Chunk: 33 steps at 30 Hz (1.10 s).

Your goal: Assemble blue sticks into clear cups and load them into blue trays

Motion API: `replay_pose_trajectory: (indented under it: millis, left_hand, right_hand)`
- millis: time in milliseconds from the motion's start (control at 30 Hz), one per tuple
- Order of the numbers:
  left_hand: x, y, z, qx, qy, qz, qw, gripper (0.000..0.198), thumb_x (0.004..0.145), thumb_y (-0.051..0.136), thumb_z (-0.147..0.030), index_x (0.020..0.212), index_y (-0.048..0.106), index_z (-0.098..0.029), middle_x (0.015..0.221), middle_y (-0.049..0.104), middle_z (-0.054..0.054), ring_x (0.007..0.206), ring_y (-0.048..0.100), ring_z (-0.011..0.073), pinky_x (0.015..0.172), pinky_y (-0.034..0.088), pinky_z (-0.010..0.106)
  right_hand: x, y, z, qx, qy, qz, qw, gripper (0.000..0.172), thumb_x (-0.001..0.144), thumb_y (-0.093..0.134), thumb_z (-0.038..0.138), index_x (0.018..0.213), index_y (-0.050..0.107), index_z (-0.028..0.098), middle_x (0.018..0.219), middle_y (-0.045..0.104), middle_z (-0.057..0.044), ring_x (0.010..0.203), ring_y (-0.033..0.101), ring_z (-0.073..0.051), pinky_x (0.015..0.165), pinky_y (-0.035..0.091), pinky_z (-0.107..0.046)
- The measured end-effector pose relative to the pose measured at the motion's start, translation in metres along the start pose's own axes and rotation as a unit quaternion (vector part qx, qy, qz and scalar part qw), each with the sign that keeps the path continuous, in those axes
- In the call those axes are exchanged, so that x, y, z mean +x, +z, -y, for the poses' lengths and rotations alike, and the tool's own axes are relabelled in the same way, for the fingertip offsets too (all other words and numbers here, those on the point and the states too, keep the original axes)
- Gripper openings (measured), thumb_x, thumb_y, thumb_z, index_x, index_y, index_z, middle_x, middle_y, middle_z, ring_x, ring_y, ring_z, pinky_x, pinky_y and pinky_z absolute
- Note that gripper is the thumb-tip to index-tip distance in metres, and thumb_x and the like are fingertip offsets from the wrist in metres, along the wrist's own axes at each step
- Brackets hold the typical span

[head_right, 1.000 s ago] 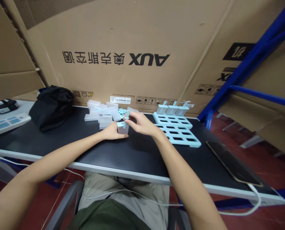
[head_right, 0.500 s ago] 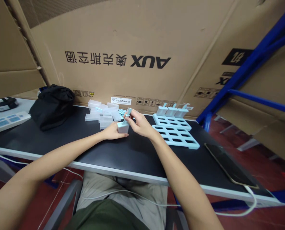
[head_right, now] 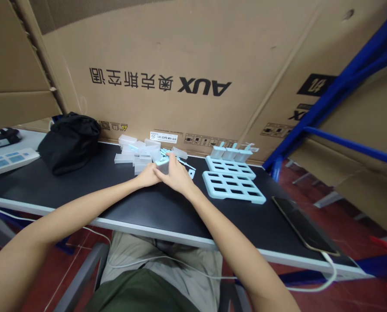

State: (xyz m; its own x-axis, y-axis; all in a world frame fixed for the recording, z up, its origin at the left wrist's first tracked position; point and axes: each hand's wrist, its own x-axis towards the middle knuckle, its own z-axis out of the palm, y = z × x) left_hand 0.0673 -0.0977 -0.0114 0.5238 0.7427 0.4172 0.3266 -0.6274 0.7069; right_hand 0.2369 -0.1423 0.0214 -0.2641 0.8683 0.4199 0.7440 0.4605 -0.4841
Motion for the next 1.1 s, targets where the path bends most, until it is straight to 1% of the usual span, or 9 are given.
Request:
replay_pose_trajectory:
  millis: [133,233,333,433,533,633,733,900,1100]
  left_hand:
    - [-0.002,0.001,0.002,-0.015,-0.022,-0.012,1.0,0.049,0.085,0.078,-0.053,0.115,0.057,-0.019,0.077,0.065,-0.003,0.069,0.062,0.0173,0.072,0.051,0.031]
    - [-0.003,0.004,0.004,-0.029,-0.004,0.016,0.999,0.05,0.093,0.069,-0.063,0.116,0.054,-0.021,0.078,0.062,-0.005,0.068,0.058,0.0139,0.072,0.047,0.029]
    - [-0.002,0.007,0.007,-0.027,0.003,0.038,0.999,0.041,0.099,0.062,-0.058,0.115,0.054,-0.021,0.083,0.063,-0.003,0.071,0.058,0.0135,0.073,0.045,0.028]
    - [-0.002,0.008,0.007,-0.014,0.007,0.063,0.998,0.034,0.1,0.061,-0.052,0.113,0.056,-0.021,0.081,0.064,-0.002,0.071,0.058,0.014,0.072,0.044,0.028]
    - [-0.002,0.007,0.004,0.005,0.007,0.09,0.996,0.027,0.1,0.062,-0.047,0.108,0.058,-0.022,0.08,0.065,-0.002,0.07,0.059,0.014,0.071,0.044,0.028]
    - [-0.003,0.005,-0.001,0.039,0.011,0.112,0.993,0.022,0.101,0.061,-0.043,0.103,0.061,-0.022,0.08,0.068,-0.002,0.069,0.06,0.0136,0.069,0.044,0.027]
    - [-0.004,0.004,-0.002,0.068,0.017,0.128,0.989,0.02,0.101,0.061,-0.041,0.102,0.063,-0.021,0.082,0.07,-0.001,0.07,0.062,0.0133,0.069,0.044,0.026]
    - [-0.004,0.004,-0.002,0.087,0.032,0.132,0.987,0.017,0.1,0.061,-0.037,0.1,0.067,-0.02,0.083,0.072,0.0,0.07,0.063,0.0128,0.069,0.045,0.025]
    - [-0.003,0.005,-0.003,0.102,0.045,0.143,0.983,0.016,0.099,0.062,-0.034,0.098,0.069,-0.019,0.082,0.073,0.0,0.068,0.062,0.0118,0.067,0.045,0.024]
  right_hand:
    - [0.005,-0.011,-0.009,0.009,0.009,-0.061,0.998,0.085,0.095,0.06,0.057,0.161,0.027,0.015,0.125,0.07,-0.022,0.104,0.074,-0.037,0.094,0.056,-0.053]
    - [0.016,-0.039,-0.034,-0.021,-0.013,-0.144,0.989,0.089,0.093,0.062,0.056,0.164,0.024,0.02,0.134,0.066,-0.022,0.1,0.074,-0.035,0.093,0.057,-0.052]
    - [0.025,-0.084,-0.084,-0.09,0.021,-0.223,0.97,0.09,0.09,0.064,0.056,0.162,0.027,0.016,0.147,0.059,-0.026,0.11,0.072,-0.039,0.098,0.056,-0.055]
    - [0.024,-0.134,-0.154,-0.166,0.147,-0.291,0.931,0.087,0.089,0.065,0.056,0.155,0.033,0.009,0.137,0.064,-0.03,0.12,0.068,-0.043,0.102,0.053,-0.056]
    - [0.006,-0.164,-0.217,-0.213,0.28,-0.254,0.901,0.069,0.094,0.056,0.055,0.143,0.044,0.007,0.137,0.062,-0.034,0.127,0.065,-0.045,0.106,0.051,-0.055]
    - [-0.017,-0.168,-0.254,-0.215,0.322,-0.21,0.898,0.062,0.096,0.052,0.05,0.138,0.048,0.004,0.13,0.064,-0.037,0.121,0.067,-0.045,0.102,0.053,-0.053]
    - [-0.029,-0.158,-0.27,-0.221,0.336,-0.184,0.897,0.064,0.097,0.049,0.048,0.142,0.044,0.003,0.13,0.064,-0.036,0.12,0.068,-0.043,0.103,0.053,-0.052]
    - [-0.019,-0.146,-0.28,-0.236,0.338,-0.153,0.898,0.072,0.1,0.045,0.053,0.152,0.038,0.003,0.141,0.06,-0.034,0.129,0.064,-0.041,0.108,0.051,-0.049]
    - [-0.014,-0.129,-0.286,-0.293,0.375,-0.116,0.871,0.084,0.099,0.045,0.052,0.156,0.031,-0.008,0.138,0.055,-0.046,0.133,0.056,-0.049,0.102,0.051,-0.058]
